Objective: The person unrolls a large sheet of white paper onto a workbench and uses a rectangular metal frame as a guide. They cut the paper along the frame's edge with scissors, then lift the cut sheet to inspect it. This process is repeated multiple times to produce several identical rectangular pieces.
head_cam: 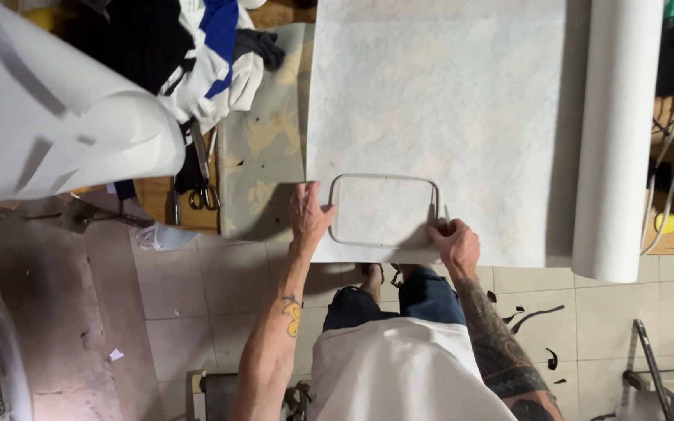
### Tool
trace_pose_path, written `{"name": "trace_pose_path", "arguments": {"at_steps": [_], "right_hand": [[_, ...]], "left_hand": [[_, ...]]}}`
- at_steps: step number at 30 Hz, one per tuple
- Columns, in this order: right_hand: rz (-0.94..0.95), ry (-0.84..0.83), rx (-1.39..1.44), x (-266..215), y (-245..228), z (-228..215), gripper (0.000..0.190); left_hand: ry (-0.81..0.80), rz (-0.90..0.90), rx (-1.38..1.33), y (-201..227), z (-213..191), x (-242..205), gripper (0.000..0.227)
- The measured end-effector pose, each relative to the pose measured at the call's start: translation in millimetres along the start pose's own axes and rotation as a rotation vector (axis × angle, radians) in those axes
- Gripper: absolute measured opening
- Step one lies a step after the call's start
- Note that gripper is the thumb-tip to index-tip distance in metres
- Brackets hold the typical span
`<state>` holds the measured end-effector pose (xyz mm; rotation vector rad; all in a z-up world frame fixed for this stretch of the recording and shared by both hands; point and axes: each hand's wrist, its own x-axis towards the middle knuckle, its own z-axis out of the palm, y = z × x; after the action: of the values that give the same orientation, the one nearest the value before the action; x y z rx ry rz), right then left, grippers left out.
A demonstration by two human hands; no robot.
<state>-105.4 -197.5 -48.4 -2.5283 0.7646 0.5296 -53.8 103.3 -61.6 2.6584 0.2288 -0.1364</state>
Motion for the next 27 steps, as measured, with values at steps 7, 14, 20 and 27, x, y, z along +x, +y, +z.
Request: {"name": "trace_pose_path", "arguments": {"at_steps": [7, 14, 20, 27], "right_hand": [[0.044, -0.12, 0.076, -4.0, -11.9, -31.7, 0.041], [-0.047, -0.149, 0.063, 18.1, -5.6, -51.0, 0.037], [-0.067, -0.288, 0.145, 40.7, 9.7, -37.4, 0.024], [-0.005, -0.322, 0.082, 54.1, -22.0, -64.9, 0.029]], "left_hand": [[0.028, 0.099, -0.015, 12.7, -18.1, 29.7, 0.062], [0.37, 0.288, 0.22, 107.5, -66.6, 239.2, 0.067], [0.479, 0.068, -0.044, 105.6, -87.6, 403.0, 0.108], [0.315, 0.018, 0.037, 84.8, -109.4, 413.2, 0.063]]}}
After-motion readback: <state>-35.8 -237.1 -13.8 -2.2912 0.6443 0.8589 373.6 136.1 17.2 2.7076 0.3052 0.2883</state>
